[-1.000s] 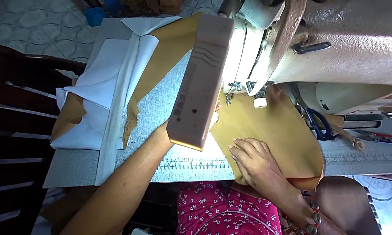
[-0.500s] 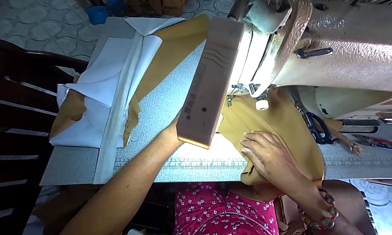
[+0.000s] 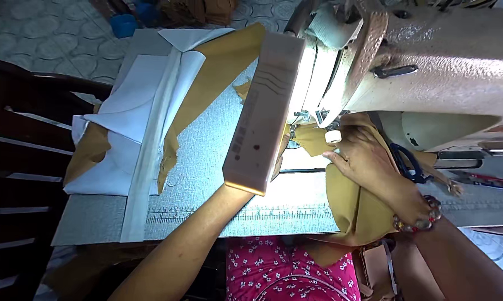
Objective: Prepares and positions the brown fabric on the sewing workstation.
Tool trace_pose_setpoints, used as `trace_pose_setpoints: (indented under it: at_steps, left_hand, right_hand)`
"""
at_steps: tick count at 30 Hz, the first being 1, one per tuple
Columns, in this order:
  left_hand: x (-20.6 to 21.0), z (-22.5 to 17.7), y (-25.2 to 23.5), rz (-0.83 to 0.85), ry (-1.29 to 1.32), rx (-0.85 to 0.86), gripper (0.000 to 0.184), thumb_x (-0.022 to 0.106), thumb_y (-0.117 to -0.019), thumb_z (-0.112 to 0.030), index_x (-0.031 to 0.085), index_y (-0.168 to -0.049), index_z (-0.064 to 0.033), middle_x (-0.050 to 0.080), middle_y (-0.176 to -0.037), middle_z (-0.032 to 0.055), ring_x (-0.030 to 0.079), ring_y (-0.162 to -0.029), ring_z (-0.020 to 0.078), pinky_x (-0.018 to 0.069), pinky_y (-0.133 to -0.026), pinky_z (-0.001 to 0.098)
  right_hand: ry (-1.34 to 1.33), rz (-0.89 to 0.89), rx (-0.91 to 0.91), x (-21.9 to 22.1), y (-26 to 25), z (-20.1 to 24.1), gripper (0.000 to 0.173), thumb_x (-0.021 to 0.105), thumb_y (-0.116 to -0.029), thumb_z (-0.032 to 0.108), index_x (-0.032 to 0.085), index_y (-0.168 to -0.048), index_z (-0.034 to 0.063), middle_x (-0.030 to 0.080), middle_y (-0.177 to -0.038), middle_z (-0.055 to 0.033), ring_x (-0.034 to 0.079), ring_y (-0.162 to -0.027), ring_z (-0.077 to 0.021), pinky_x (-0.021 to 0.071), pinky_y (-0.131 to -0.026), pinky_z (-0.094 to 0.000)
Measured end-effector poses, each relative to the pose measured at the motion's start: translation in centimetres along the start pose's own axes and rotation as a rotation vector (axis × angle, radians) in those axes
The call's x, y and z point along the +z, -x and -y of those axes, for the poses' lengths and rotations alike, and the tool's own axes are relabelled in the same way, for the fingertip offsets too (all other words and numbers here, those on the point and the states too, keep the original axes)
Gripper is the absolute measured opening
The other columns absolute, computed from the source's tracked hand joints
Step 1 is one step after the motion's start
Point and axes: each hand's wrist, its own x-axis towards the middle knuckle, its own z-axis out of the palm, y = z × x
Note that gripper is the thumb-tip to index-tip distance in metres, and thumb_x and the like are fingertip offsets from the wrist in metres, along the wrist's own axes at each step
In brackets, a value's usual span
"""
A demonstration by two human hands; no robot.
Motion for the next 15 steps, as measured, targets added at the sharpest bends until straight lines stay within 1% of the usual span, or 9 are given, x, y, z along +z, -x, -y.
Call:
trace_pose_setpoints:
  at_steps: [3, 5, 7, 9, 10, 11, 13, 14, 15]
  left_hand:
    - [0.3, -0.4, -0.1, -0.011, -0.009, -0.046, 0.037, 0.050, -0.0962, -0.014, 0.073, -0.125, -0.0098, 0.069, -0.109, 0.0174, 0.064, -0.101, 0.0372, 0.0439, -0.086, 0.0541]
    - [-0.1, -0.9, -0.4, 0.017, 0.027, -0.097, 0.039, 0.049, -0.0957, -0.014, 0.073, -0.125, -0.0089, 0.068, -0.108, 0.0182, 0.062, -0.101, 0.0373, 0.0427, -0.085, 0.0535]
    - [-0.1, -1.1, -0.8, 0.019, 0.045, -0.133, 0.040, 0.047, -0.0952, -0.014, 0.073, -0.125, -0.0083, 0.067, -0.107, 0.0186, 0.061, -0.101, 0.0371, 0.0414, -0.085, 0.0532]
    - [0.2, -1.2, -0.9, 0.027, 0.035, -0.160, 0.041, 0.046, -0.0967, -0.017, 0.073, -0.128, -0.0097, 0.066, -0.106, 0.0185, 0.060, -0.103, 0.0370, 0.0404, -0.084, 0.0528]
    - [0.4, -1.0, -0.9, 0.028, 0.032, -0.165, 0.041, 0.046, -0.0968, -0.018, 0.073, -0.127, -0.0100, 0.066, -0.106, 0.0183, 0.060, -0.103, 0.0371, 0.0403, -0.084, 0.0529]
    - [0.6, -0.7, -0.9, 0.037, 0.040, -0.165, 0.041, 0.047, -0.0961, -0.019, 0.074, -0.125, -0.0100, 0.066, -0.108, 0.0181, 0.060, -0.103, 0.0373, 0.0407, -0.084, 0.0537]
    - [0.4, 0.6, -1.3, 0.070, 0.120, -0.169, 0.036, 0.049, -0.0961, -0.018, 0.076, -0.120, -0.0119, 0.067, -0.110, 0.0171, 0.060, -0.105, 0.0380, 0.0411, -0.086, 0.0573]
    - [0.4, 1.6, -1.7, 0.050, 0.168, -0.168, 0.034, 0.050, -0.0957, -0.018, 0.078, -0.115, -0.0138, 0.067, -0.108, 0.0158, 0.060, -0.105, 0.0377, 0.0410, -0.086, 0.0575]
    - [0.3, 2.7, -2.2, 0.007, 0.195, -0.172, 0.031, 0.050, -0.0957, -0.016, 0.078, -0.110, -0.0121, 0.067, -0.108, 0.0167, 0.060, -0.107, 0.0390, 0.0415, -0.087, 0.0586]
  right_hand:
    - [-0.012, -0.032, -0.006, 0.1, -1.2, -0.4, 0.036, 0.059, -0.1006, 0.031, 0.071, -0.103, -0.0021, 0.070, -0.117, -0.0206, 0.063, -0.122, -0.0395, 0.0424, -0.109, -0.0568]
    - [-0.035, -0.038, 0.011, -0.2, -1.6, 0.2, 0.032, 0.062, -0.1004, 0.027, 0.070, -0.103, -0.0034, 0.069, -0.117, -0.0221, 0.062, -0.121, -0.0410, 0.0428, -0.107, -0.0570]
    - [-0.041, -0.066, 0.031, -0.3, -1.3, 1.3, 0.031, 0.062, -0.1004, 0.028, 0.072, -0.105, -0.0019, 0.066, -0.128, -0.0226, 0.056, -0.129, -0.0432, 0.0396, -0.111, -0.0596]
    - [-0.051, -0.116, 0.048, -0.7, 0.5, 3.4, 0.036, 0.057, -0.1003, 0.029, 0.071, -0.121, 0.0036, 0.059, -0.141, -0.0221, 0.046, -0.141, -0.0446, 0.0363, -0.115, -0.0616]
    - [-0.050, -0.152, 0.082, -0.9, 2.1, 4.7, 0.039, 0.054, -0.1005, 0.031, 0.070, -0.128, 0.0076, 0.059, -0.139, -0.0211, 0.049, -0.137, -0.0433, 0.0414, -0.109, -0.0601]
    - [-0.049, -0.194, 0.123, -1.2, 3.8, 6.0, 0.042, 0.053, -0.1007, 0.033, 0.069, -0.131, 0.0085, 0.063, -0.130, -0.0200, 0.058, -0.122, -0.0412, 0.0488, -0.096, -0.0574]
    - [-0.036, -0.224, 0.229, -1.6, 7.4, 7.6, 0.051, 0.054, -0.0986, 0.041, 0.068, -0.132, 0.0053, 0.071, -0.095, -0.0127, 0.068, -0.079, -0.0301, 0.0556, -0.066, -0.0464]
    - [-0.043, -0.177, 0.282, -1.8, 9.0, 7.8, 0.061, 0.054, -0.0974, 0.048, 0.065, -0.135, 0.0019, 0.069, -0.078, -0.0079, 0.063, -0.060, -0.0242, 0.0528, -0.052, -0.0421]
    - [-0.063, -0.105, 0.324, -1.9, 10.3, 7.7, 0.072, 0.053, -0.0951, 0.055, 0.061, -0.139, -0.0011, 0.063, -0.065, -0.0047, 0.056, -0.047, -0.0218, 0.0478, -0.043, -0.0409]
